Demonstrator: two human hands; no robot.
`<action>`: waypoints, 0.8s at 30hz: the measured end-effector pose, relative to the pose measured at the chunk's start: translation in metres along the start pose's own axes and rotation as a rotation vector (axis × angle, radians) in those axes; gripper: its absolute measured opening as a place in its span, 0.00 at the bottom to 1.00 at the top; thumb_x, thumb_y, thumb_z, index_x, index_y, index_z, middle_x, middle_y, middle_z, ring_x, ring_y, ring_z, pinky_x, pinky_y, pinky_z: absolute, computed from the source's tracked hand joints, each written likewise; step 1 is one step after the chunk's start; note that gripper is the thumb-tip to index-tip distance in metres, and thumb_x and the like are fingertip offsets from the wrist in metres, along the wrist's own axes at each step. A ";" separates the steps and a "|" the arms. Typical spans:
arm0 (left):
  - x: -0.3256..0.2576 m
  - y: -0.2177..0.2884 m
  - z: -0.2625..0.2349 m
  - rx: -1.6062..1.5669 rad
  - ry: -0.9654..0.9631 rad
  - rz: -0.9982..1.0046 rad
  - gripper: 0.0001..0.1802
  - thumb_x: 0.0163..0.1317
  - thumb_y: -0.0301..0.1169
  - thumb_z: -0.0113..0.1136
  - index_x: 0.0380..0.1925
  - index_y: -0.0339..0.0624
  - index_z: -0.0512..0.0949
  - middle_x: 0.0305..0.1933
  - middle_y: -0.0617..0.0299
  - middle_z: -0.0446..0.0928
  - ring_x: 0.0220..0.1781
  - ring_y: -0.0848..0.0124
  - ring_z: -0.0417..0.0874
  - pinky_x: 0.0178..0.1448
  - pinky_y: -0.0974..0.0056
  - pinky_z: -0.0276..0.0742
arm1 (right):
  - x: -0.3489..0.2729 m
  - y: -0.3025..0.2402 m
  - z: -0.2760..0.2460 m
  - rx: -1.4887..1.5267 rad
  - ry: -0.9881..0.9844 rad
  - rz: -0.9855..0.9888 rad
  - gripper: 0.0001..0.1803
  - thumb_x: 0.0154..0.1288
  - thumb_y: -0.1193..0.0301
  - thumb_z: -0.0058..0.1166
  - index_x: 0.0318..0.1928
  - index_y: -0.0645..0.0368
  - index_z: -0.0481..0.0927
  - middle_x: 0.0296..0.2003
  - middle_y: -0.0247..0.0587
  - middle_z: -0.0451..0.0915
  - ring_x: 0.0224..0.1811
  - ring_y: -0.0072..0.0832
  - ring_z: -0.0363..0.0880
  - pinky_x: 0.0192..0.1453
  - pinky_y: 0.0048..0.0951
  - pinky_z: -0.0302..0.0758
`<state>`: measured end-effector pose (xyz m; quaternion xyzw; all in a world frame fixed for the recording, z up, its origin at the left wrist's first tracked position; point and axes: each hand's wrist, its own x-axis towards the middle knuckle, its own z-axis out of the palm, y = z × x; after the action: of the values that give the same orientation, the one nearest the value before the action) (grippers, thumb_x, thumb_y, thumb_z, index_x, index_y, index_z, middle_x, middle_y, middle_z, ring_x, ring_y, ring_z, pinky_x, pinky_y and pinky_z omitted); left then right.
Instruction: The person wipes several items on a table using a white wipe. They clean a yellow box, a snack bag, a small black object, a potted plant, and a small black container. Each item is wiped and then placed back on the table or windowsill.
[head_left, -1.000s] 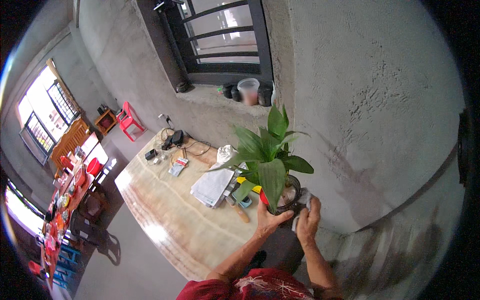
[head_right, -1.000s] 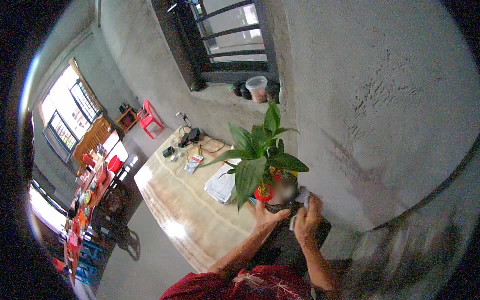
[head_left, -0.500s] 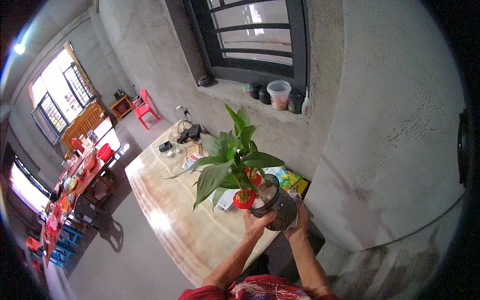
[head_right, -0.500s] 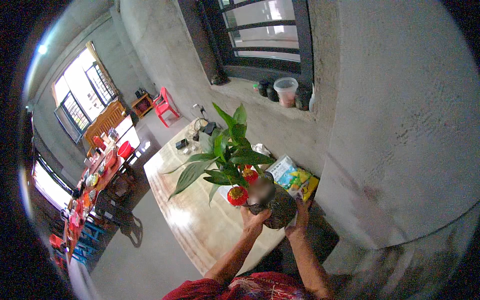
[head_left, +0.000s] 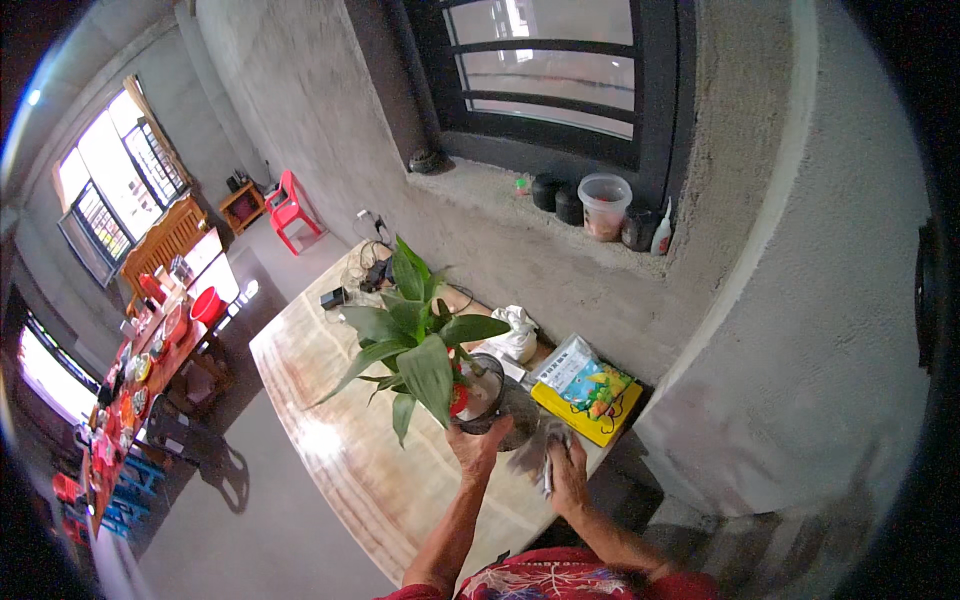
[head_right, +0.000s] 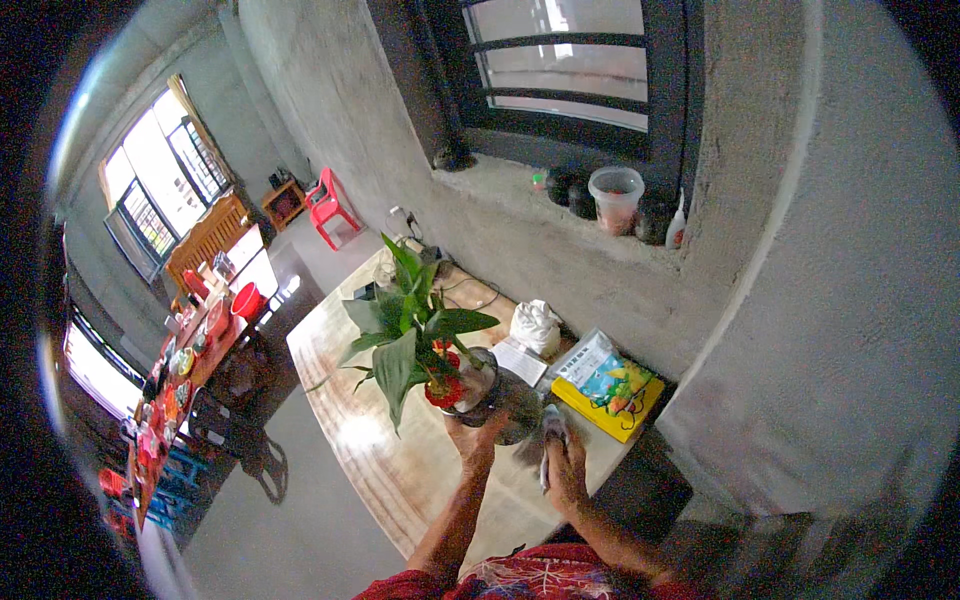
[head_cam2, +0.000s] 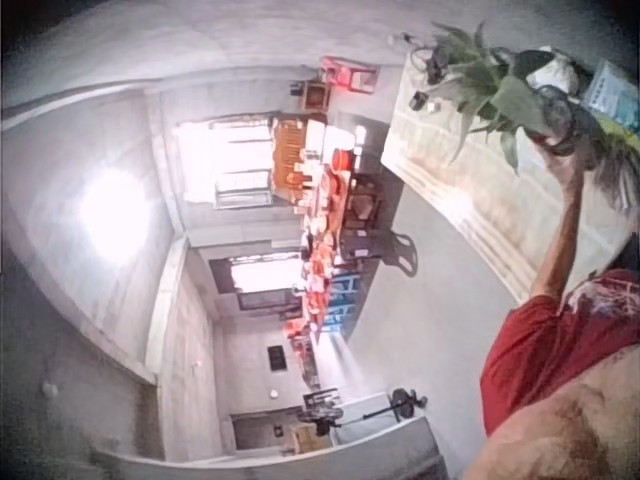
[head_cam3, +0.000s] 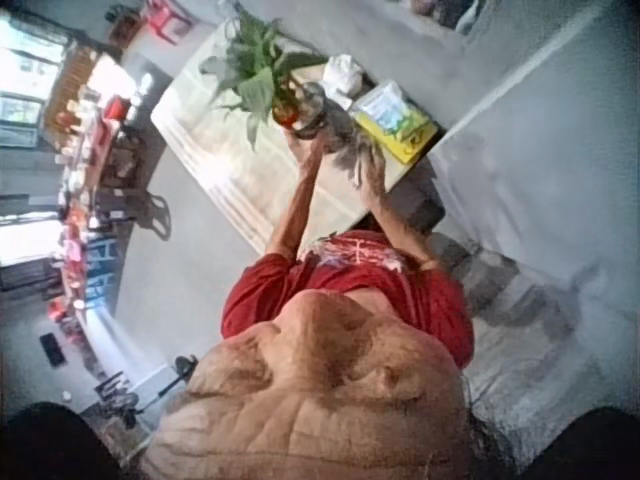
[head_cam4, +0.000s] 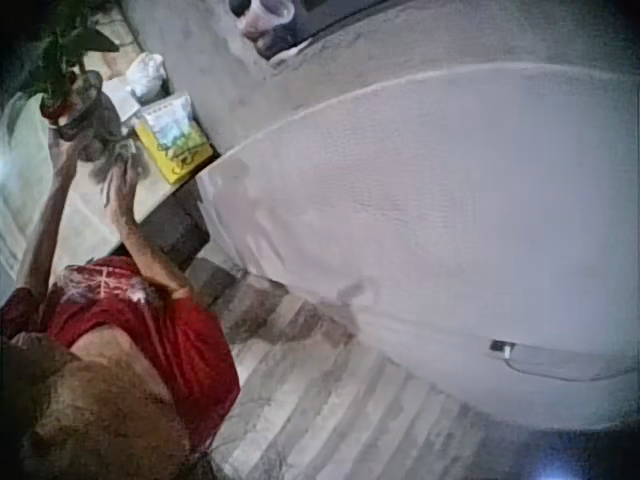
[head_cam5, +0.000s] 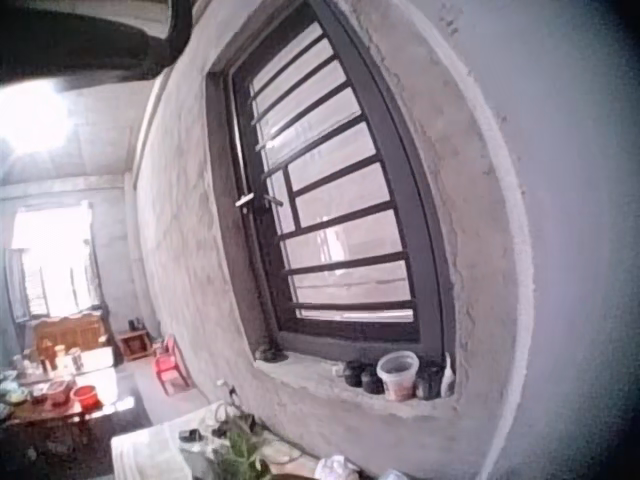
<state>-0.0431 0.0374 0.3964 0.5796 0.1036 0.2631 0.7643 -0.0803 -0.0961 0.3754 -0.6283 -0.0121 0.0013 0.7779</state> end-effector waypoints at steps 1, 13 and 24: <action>0.003 0.007 0.001 -0.014 0.002 -0.025 0.39 0.33 0.26 0.72 0.50 0.36 0.64 0.45 0.58 0.72 0.45 0.67 0.75 0.52 0.62 0.71 | 0.014 -0.011 0.007 0.054 0.075 0.076 0.14 0.64 0.72 0.44 0.50 0.61 0.69 0.41 0.38 0.74 0.38 0.25 0.74 0.41 0.28 0.74; 0.104 -0.023 0.005 0.002 0.129 0.107 0.40 0.33 0.24 0.71 0.51 0.38 0.64 0.48 0.57 0.72 0.48 0.66 0.74 0.53 0.63 0.71 | 0.104 -0.011 0.011 -0.562 -0.337 -0.484 0.20 0.47 0.82 0.48 0.45 0.60 0.71 0.37 0.46 0.69 0.35 0.39 0.70 0.41 0.34 0.69; 0.290 -0.018 0.074 0.138 0.175 0.391 0.46 0.33 0.34 0.75 0.56 0.40 0.62 0.54 0.56 0.69 0.54 0.63 0.71 0.57 0.62 0.67 | 0.184 0.000 -0.082 -0.758 -0.205 -0.516 0.18 0.49 0.81 0.49 0.44 0.65 0.72 0.40 0.47 0.71 0.35 0.37 0.73 0.36 0.31 0.71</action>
<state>0.2398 0.1241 0.4449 0.6146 0.0729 0.4479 0.6453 0.1050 -0.1727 0.3615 -0.8411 -0.2443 -0.1346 0.4635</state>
